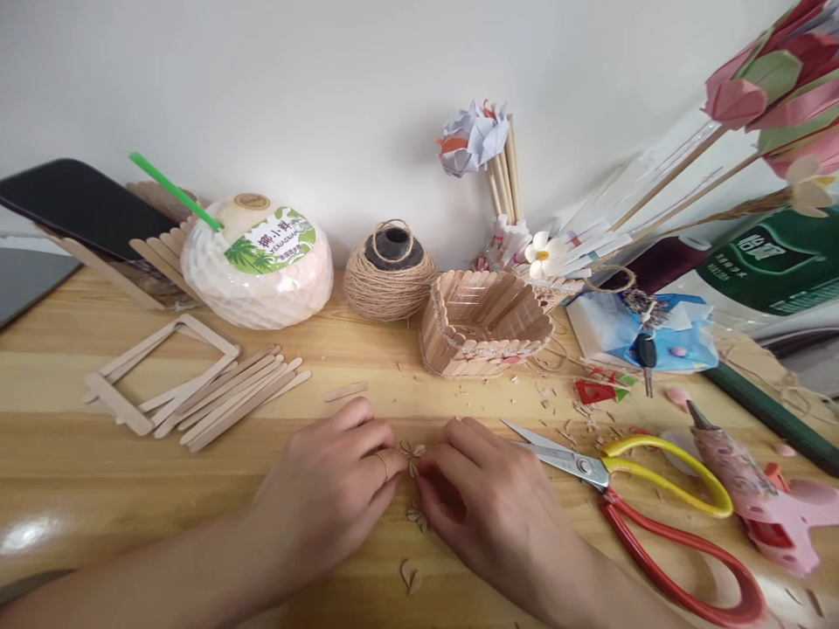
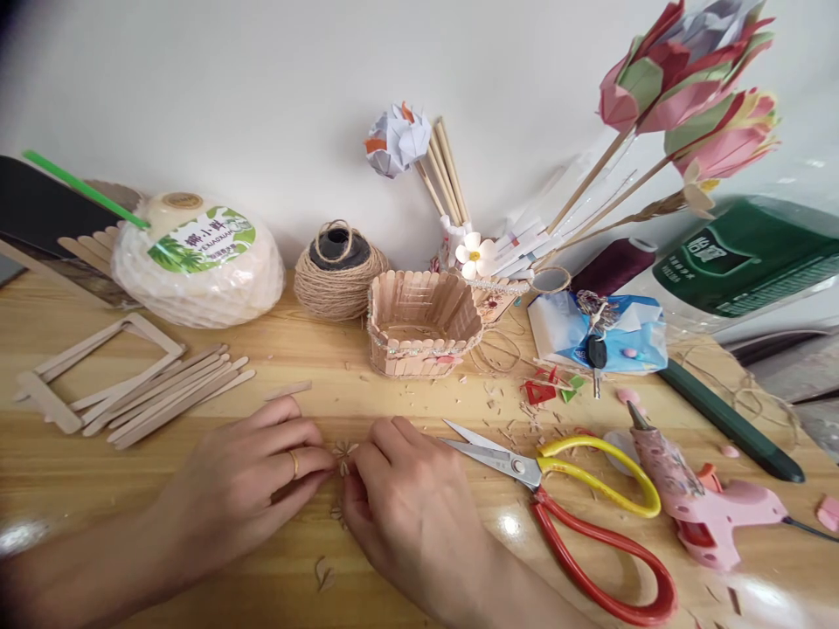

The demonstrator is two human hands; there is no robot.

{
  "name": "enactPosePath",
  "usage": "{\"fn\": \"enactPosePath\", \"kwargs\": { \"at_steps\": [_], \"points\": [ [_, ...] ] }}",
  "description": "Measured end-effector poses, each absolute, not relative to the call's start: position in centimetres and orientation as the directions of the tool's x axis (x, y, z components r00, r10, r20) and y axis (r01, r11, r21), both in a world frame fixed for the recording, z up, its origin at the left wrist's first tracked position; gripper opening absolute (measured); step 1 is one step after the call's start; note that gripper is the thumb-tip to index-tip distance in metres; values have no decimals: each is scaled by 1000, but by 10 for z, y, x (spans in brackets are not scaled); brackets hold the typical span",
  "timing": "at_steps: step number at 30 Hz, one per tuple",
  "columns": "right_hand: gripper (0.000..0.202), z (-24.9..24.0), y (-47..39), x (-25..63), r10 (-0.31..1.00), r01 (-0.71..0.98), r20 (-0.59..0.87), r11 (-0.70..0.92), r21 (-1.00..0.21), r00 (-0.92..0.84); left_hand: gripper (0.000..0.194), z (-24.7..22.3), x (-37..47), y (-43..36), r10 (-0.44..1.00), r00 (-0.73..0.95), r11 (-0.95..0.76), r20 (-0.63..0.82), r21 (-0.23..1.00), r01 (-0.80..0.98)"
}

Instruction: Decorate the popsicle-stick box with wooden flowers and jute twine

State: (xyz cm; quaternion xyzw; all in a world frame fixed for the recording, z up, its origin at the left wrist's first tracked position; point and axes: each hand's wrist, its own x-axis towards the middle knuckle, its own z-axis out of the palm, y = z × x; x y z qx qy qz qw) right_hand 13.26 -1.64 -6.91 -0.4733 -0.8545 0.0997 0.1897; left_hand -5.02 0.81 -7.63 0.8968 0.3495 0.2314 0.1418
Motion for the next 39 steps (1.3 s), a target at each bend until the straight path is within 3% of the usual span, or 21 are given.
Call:
{"fn": "enactPosePath", "kwargs": {
  "at_steps": [14,39],
  "points": [
    [15,-69,-16,133,845,754,251,535,-382,-472,20,-76,-51,7,649,646,-759,401,403,512],
    [11,-69,-14,133,859,752,214,511,-417,-465,24,-77,-50,8,681,611,-732,404,360,578]
  ]
}}
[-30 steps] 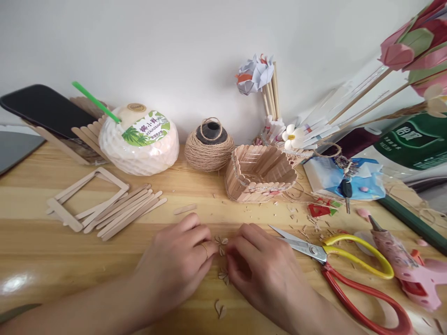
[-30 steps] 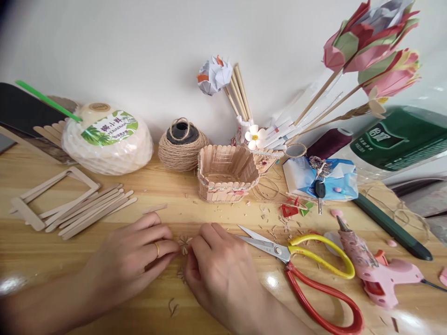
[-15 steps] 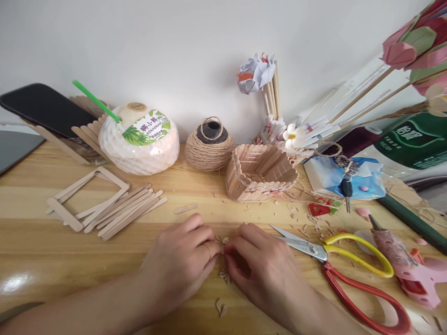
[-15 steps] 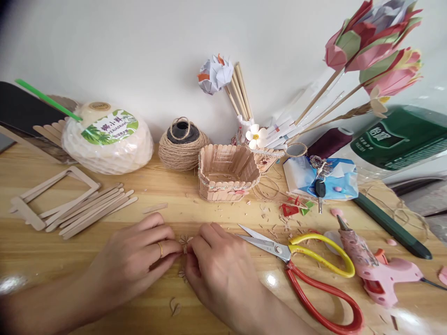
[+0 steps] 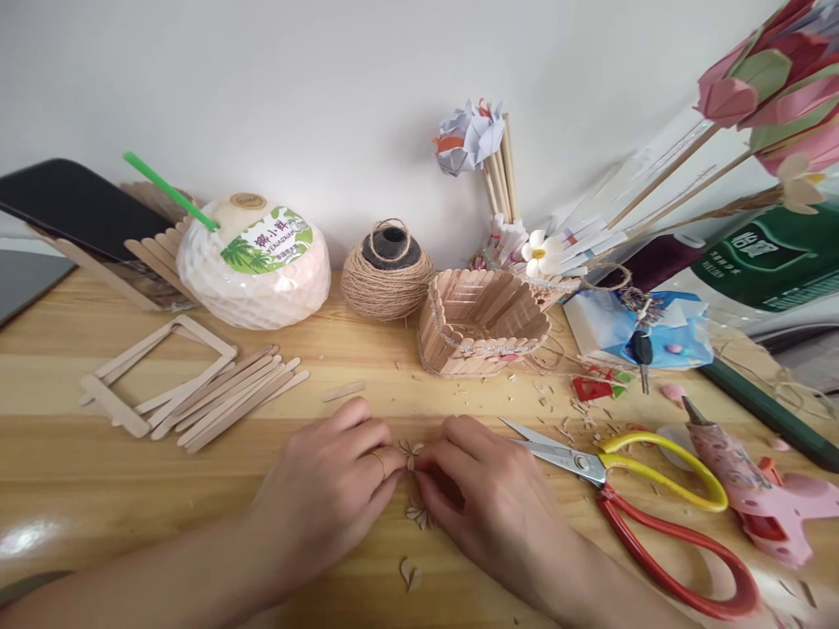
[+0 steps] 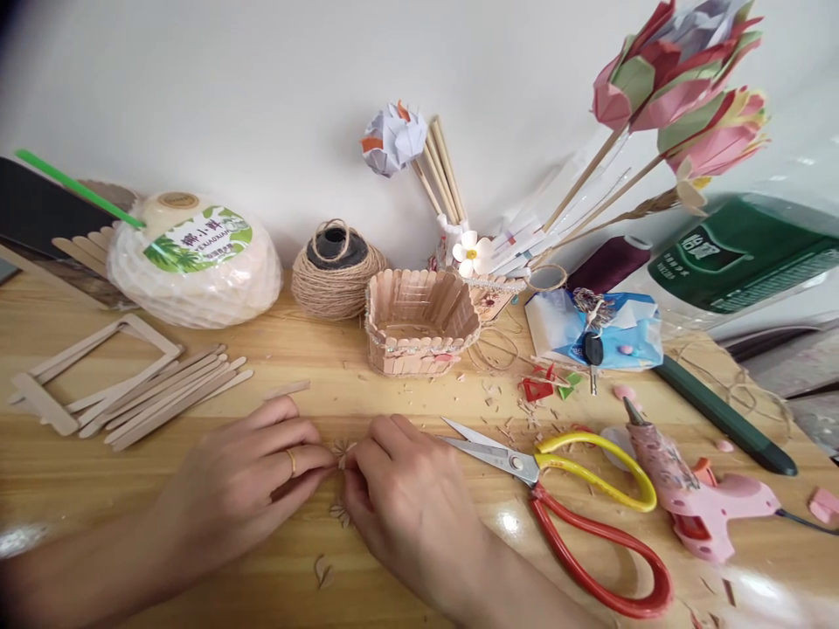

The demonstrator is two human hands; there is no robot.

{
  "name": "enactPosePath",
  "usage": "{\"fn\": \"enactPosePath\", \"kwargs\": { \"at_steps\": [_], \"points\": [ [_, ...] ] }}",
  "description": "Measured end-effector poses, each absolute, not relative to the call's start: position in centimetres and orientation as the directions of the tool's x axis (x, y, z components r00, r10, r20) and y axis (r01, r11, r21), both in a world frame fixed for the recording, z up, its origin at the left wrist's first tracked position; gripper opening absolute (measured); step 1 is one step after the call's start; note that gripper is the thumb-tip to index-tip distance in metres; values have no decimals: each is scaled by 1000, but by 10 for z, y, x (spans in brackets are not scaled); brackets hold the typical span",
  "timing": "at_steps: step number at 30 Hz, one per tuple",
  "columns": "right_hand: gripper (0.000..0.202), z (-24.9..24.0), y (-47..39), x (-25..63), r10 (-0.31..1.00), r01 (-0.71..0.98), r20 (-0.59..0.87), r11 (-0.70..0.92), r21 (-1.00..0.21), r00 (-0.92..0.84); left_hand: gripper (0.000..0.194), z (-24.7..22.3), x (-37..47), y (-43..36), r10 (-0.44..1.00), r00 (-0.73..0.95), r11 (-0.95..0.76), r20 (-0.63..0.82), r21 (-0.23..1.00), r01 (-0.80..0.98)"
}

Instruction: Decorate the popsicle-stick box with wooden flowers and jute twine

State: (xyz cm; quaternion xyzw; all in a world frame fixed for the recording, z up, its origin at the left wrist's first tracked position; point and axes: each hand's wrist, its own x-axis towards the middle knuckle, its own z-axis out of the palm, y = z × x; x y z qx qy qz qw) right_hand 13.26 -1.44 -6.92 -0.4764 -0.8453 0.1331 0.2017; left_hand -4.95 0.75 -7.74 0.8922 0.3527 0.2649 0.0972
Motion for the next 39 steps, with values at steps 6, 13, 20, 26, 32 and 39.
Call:
{"fn": "enactPosePath", "kwargs": {
  "at_steps": [6,13,20,26,32,39],
  "points": [
    [13,-67,-13,134,865,745,211,500,-442,-456,23,-75,-51,8,680,591,-732,434,354,583],
    [15,-68,-15,133,860,745,209,509,-432,-466,22,-77,-49,6,673,621,-740,403,391,548],
    [17,-70,-16,132,854,741,231,519,-425,-466,23,-77,-50,6,678,617,-735,399,394,553],
    [15,-65,-13,138,870,740,233,493,-458,-435,20,-76,-53,8,699,580,-715,418,400,573],
    [18,-60,-5,154,886,753,257,463,-467,-385,17,-72,-59,18,792,467,-611,394,505,609],
    [18,-60,-3,166,873,757,337,478,-446,-353,17,-68,-63,29,916,366,-373,167,690,620]
  ]
}}
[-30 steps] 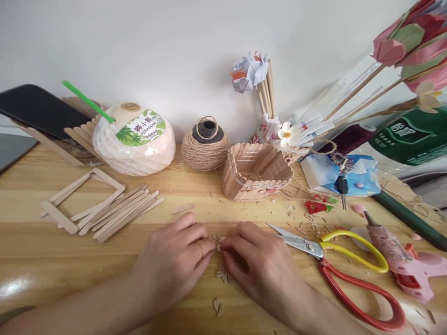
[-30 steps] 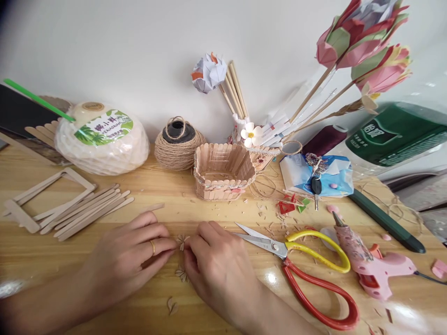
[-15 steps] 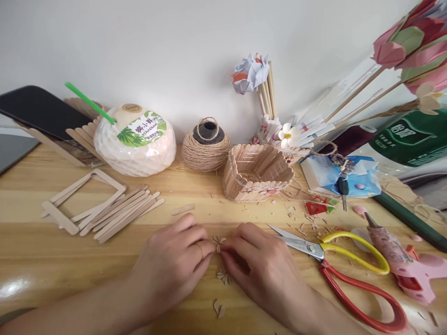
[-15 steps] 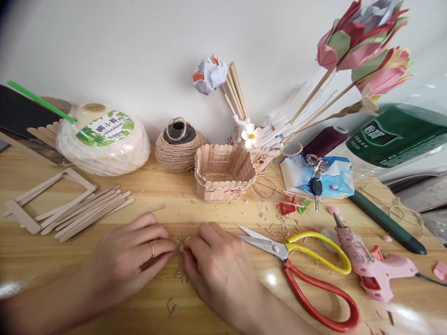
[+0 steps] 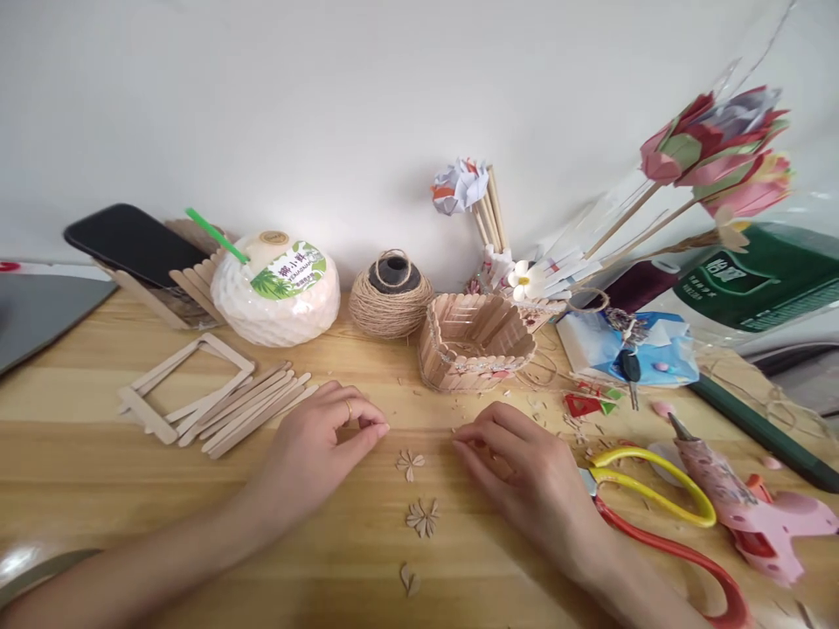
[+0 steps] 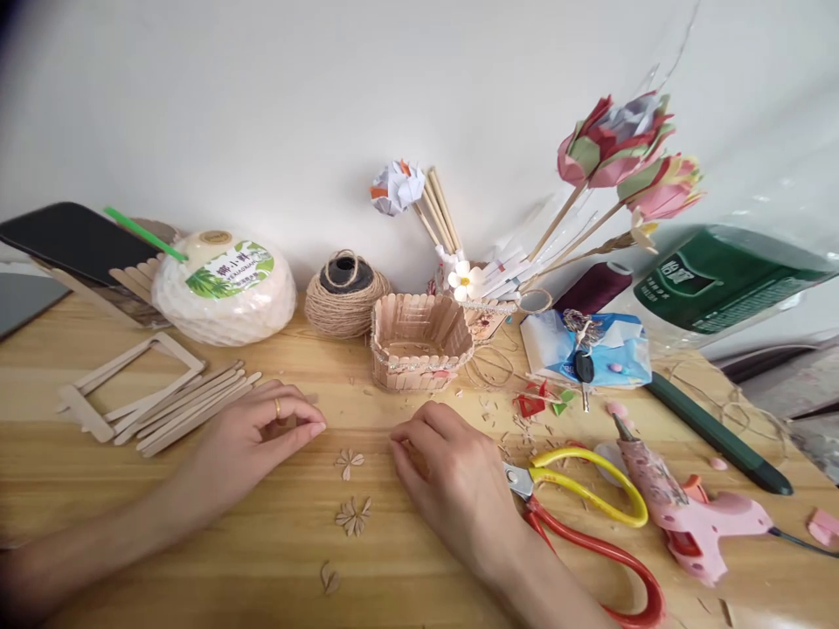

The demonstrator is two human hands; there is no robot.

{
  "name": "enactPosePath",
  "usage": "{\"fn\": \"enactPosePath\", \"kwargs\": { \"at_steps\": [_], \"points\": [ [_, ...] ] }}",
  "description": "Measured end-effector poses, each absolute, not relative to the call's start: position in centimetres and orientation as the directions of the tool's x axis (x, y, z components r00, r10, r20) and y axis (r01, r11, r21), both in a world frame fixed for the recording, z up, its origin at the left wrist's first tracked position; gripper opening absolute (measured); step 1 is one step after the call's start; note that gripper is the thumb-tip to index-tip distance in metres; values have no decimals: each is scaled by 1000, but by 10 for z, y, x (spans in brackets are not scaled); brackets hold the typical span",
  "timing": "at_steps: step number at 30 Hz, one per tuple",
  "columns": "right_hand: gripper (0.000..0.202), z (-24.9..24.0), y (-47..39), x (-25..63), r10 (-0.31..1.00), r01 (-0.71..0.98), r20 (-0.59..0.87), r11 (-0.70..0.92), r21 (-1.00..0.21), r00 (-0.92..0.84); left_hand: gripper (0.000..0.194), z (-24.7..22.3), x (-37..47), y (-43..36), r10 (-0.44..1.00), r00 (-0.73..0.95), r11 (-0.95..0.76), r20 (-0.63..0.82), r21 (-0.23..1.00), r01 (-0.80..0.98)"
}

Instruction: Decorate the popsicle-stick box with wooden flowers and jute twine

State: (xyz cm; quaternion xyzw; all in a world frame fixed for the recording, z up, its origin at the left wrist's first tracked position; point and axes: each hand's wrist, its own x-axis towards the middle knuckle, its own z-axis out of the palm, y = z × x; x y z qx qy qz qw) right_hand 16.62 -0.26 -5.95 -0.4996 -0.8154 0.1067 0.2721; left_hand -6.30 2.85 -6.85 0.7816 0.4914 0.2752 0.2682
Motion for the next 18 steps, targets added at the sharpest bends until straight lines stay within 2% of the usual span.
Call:
{"fn": "enactPosePath", "kwargs": {
  "at_steps": [6,10,12,15,18],
  "points": [
    [19,-57,3,174,843,782,445,486,-390,-302,32,-65,-60,27,936,323,-305,141,782,544],
    [20,-57,7,180,838,810,472,465,-357,-272,36,-65,-60,30,947,288,-286,146,792,539],
    [19,-55,7,182,842,811,464,462,-360,-274,33,-65,-61,33,941,301,-302,152,777,552],
    [14,-51,2,179,849,780,403,496,-382,-342,14,-66,-62,34,908,397,-352,131,752,557],
    [10,-50,-7,168,853,754,324,515,-407,-408,16,-65,-61,29,865,490,-407,107,721,562]
  ]
}}
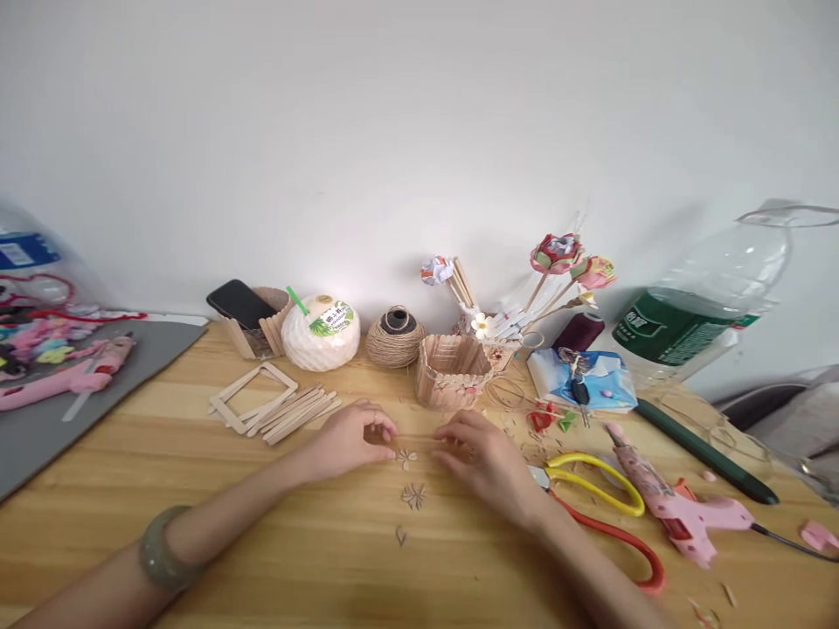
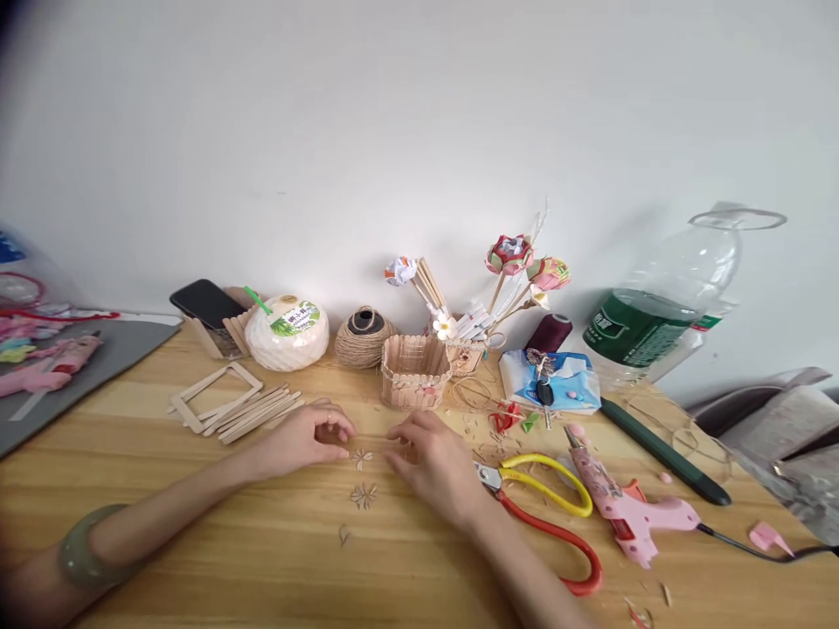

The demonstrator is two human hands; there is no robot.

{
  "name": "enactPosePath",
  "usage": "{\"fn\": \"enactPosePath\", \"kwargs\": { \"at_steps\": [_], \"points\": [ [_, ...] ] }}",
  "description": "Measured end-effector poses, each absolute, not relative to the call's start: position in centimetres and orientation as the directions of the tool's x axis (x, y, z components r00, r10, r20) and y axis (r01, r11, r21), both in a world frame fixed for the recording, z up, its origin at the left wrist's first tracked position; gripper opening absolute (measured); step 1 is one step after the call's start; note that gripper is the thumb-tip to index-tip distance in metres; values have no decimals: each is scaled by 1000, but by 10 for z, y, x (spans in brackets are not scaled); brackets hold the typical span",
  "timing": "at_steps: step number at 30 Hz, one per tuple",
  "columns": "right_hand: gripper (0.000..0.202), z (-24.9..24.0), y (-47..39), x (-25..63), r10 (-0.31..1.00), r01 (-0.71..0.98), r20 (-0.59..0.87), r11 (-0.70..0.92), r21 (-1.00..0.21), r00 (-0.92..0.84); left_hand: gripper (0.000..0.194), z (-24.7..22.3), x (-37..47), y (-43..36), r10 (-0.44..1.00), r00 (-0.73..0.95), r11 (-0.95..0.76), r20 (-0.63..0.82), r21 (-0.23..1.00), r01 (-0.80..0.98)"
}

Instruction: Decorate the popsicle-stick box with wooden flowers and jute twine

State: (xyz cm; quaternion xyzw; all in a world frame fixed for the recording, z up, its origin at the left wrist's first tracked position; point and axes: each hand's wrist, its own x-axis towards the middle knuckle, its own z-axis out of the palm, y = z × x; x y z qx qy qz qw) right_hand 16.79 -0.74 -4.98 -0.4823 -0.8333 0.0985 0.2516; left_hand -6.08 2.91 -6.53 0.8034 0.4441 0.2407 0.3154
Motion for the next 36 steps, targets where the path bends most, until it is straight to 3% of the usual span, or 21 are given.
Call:
{"fn": "enactPosePath", "kwargs": {
  "at_steps": [4,17,25,36],
  "points": [
    [21,-54,-16,153,871,759,261,492,-426,-417,25,-64,-56,18,842,527,-460,117,666,587],
    [15,-67,-10,141,899,765,184,436,-474,-398,12,-66,-45,7,879,459,-435,126,604,667],
    [13,-72,-10,140,911,766,168,409,-496,-377,7,-70,-42,9,901,428,-376,71,622,687],
    [15,-71,-10,140,911,748,153,403,-528,-383,16,-75,-57,24,861,509,-376,14,692,616]
  ]
}}
